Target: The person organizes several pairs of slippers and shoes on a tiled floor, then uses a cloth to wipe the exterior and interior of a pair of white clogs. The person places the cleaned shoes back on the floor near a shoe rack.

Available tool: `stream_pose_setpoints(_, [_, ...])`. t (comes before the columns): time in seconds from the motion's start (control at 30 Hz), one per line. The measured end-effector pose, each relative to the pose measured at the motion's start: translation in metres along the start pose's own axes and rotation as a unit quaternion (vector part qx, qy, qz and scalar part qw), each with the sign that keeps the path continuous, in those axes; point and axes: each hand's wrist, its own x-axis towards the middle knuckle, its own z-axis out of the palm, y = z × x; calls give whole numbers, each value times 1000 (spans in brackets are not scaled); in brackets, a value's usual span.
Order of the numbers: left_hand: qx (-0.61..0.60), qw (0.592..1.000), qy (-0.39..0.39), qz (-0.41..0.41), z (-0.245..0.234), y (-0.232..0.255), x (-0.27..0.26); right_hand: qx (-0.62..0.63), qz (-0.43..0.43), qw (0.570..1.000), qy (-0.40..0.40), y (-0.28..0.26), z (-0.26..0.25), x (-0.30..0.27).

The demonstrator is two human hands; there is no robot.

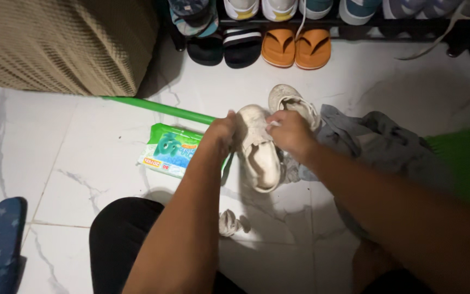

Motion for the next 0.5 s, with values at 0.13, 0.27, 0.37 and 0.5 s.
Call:
stream_pose_setpoints(0.13, [-99,979,5,180,-10,-2,-38,243,94,964,-53,5,-13,12])
stream_pose_setpoints(0.27, [-101,966,-58,230,-9,0,-64,322,45,939,-110,-19,-19,18])
stream_pose_setpoints(0.37, [-117,978,-20,170,-4,-7,-76,274,27,949,-157,-43,-19,15])
stream_pose_setpoints(0.5, [-268,941,-104,178,21,-12,-74,244,107,958,-110,-58,-13,1])
